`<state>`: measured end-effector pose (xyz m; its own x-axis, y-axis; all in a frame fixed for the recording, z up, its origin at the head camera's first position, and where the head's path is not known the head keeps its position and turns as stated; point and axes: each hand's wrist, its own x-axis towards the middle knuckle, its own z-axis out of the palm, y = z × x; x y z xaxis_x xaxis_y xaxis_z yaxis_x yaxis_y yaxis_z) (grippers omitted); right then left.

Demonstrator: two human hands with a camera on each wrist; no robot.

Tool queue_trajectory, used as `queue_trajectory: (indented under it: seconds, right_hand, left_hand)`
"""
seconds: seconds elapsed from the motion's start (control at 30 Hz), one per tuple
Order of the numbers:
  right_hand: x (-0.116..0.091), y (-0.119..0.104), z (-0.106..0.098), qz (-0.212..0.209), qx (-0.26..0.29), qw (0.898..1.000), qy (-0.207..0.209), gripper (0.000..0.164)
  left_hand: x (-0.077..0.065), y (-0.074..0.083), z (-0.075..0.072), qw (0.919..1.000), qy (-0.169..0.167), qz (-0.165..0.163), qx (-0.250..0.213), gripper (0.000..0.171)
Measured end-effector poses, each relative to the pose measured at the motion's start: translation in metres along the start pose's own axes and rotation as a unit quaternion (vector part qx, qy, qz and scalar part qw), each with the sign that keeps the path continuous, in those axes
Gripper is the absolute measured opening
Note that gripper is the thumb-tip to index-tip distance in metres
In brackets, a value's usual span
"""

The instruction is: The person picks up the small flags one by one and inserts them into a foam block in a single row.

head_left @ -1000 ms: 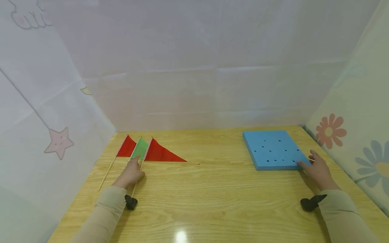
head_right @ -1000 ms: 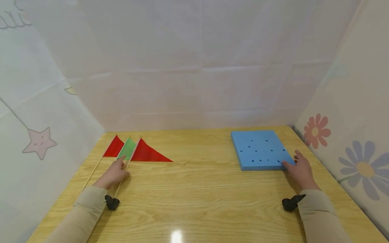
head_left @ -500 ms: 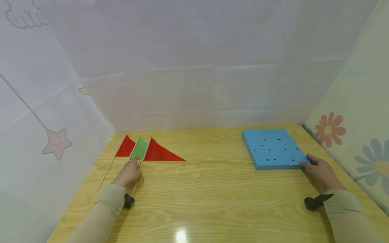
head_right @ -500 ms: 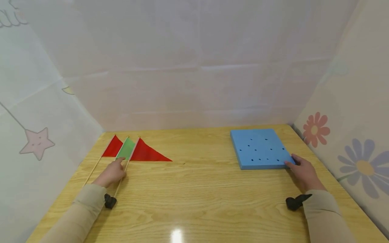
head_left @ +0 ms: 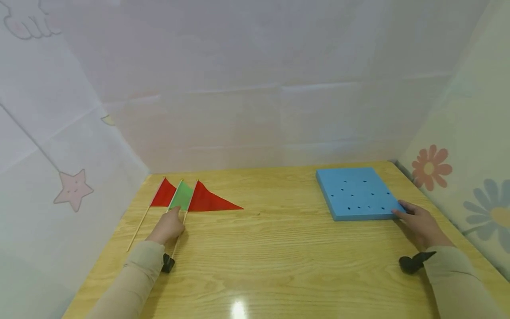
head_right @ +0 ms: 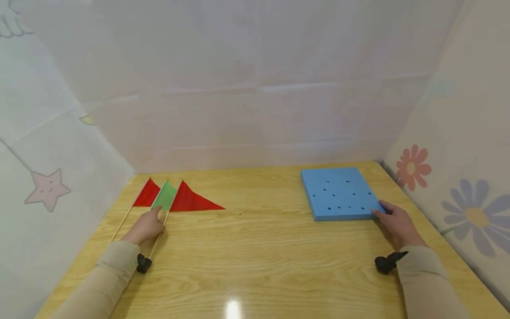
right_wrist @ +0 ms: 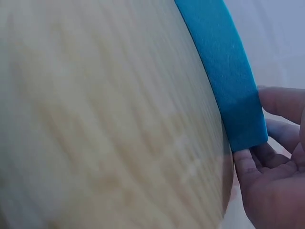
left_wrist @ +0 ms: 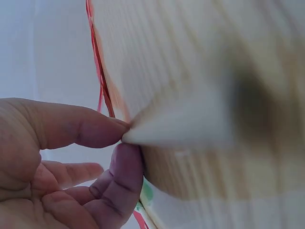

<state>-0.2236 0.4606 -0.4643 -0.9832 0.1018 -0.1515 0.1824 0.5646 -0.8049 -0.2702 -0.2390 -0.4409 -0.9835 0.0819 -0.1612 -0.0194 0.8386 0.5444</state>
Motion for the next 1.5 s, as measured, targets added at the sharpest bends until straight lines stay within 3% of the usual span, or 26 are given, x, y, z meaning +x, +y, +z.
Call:
queue_trajectory:
  seconds: [0.3, 0.53, 0.67, 0.93, 1.23, 1.5]
  right_hand:
    - [0.002, -0.005, -0.005, 0.005, -0.004, 1.0, -0.028, 0.076]
    - [0.003, -0.002, -0.008, -0.019, -0.041, 0.998, -0.045, 0.075]
    - [-0.001, -0.005, -0.004, -0.033, -0.026, 0.997, -0.062, 0.075]
    - [0.003, -0.017, 0.004, -0.032, -0.037, 0.996, -0.07, 0.076]
    - [0.004, -0.032, 0.016, -0.023, -0.057, 0.995, -0.081, 0.078]
    - [0.005, -0.041, 0.028, -0.032, -0.039, 0.995, -0.089, 0.079]
  left_hand:
    - [-0.001, -0.003, -0.001, 0.9999, 0.008, -0.002, -0.011, 0.073]
    - [-0.003, -0.009, 0.002, 0.9979, 0.005, -0.006, -0.064, 0.063]
    - [-0.004, -0.008, 0.002, 0.9961, 0.006, -0.001, -0.088, 0.059]
    - [-0.006, 0.001, 0.002, 0.9927, 0.038, 0.011, -0.114, 0.048]
    - [-0.006, 0.007, -0.002, 0.983, 0.076, 0.01, -0.167, 0.038]
    - [-0.004, 0.01, -0.006, 0.9674, 0.115, 0.015, -0.225, 0.038]
